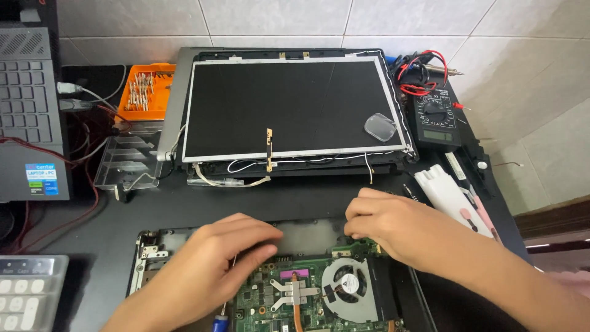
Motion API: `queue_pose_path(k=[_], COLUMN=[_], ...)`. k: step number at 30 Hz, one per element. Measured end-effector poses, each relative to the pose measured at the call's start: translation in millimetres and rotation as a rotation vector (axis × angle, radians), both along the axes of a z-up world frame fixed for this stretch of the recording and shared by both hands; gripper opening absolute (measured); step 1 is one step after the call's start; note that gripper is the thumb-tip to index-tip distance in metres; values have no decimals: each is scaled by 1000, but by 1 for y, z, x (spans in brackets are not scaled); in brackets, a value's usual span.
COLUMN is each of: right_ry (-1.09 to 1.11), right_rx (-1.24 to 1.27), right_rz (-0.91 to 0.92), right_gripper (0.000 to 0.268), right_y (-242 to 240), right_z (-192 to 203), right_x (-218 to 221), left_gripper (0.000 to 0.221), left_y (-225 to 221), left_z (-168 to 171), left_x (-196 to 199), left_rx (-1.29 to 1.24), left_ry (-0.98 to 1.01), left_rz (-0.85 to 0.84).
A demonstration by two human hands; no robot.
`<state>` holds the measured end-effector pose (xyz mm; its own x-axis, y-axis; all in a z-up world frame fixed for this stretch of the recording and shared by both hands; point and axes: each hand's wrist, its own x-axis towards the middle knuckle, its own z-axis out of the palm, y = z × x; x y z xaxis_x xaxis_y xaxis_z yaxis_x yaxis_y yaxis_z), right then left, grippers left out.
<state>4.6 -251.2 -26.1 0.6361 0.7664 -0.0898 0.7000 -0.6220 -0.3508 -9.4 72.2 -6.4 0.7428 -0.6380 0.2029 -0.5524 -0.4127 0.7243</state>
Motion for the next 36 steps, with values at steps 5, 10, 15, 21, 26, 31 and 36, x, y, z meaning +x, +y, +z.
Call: queue_pose_path(k=[5, 10, 15, 21, 26, 31, 36], right_ry=[95, 84, -300, -216, -196, -440, -191], right_rx=[61, 106, 404, 178, 231, 181, -212], right_rz=[-91, -203, -449, -1189, -1300, -921, -1040], right_gripper=[23, 23, 12, 16, 15, 29, 33], right_y=[1, 0, -14, -81, -62, -36, -35], right_z=[5, 10, 44, 42, 28, 4, -9], right_x=[-3, -11, -23, -41, -79, -89, -85], left_gripper=[25, 25, 22, 25, 25, 24, 21], left_y=[13, 24, 31, 29, 24, 15, 1], left_z=[-1, -8, -23, -31, -30, -21, -5], left_x=[-3, -5, -9, -8, -9, -12, -14], left_rx=[48, 89, 32, 115, 110, 75, 8], left_ry=[25, 124, 33, 85, 89, 22, -43], left_rz=[87, 243, 344, 371, 375, 296, 174])
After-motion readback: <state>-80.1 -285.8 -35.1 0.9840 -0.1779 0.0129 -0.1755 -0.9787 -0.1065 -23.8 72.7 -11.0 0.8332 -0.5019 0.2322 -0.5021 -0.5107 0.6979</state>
